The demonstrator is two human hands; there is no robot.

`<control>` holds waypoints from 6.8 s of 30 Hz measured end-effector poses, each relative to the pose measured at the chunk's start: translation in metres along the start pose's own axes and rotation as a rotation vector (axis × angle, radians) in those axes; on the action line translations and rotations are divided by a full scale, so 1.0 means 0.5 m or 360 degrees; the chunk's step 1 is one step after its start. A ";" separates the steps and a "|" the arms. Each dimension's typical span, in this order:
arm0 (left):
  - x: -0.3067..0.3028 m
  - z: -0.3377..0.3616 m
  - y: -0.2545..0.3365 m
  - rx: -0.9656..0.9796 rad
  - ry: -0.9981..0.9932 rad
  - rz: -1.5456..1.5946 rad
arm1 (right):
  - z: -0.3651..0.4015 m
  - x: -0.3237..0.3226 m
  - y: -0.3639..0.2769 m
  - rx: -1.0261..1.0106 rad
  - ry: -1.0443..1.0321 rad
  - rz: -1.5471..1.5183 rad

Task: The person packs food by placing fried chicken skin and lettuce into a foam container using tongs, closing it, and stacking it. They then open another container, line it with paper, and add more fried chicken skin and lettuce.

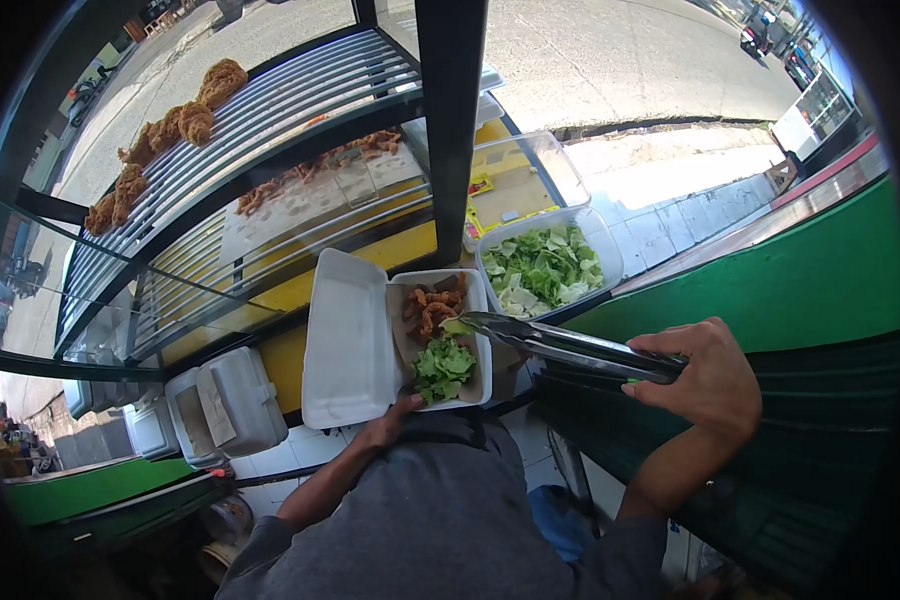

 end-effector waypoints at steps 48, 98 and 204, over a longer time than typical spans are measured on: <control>0.019 0.004 -0.016 -0.0021 -0.0028 0.0182 | -0.279 -0.194 -0.021 0.0467 -0.0673 0.0558; 0.030 -0.012 -0.016 0.0064 0.0085 0.0251 | -0.188 -0.222 -0.072 -0.0069 -0.0555 0.0572; -0.109 0.251 -0.207 0.0958 0.0616 0.0695 | -0.432 0.270 -0.394 -0.0800 0.2210 -0.1132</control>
Point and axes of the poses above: each hand's wrist, its own z-axis away from the middle knuckle, its own x-axis out of the palm, y = z × x, the point moved 1 cm from there along -z, towards the middle knuckle, and after that the axes turned 12 degrees about -y, right-handed, at the moved point
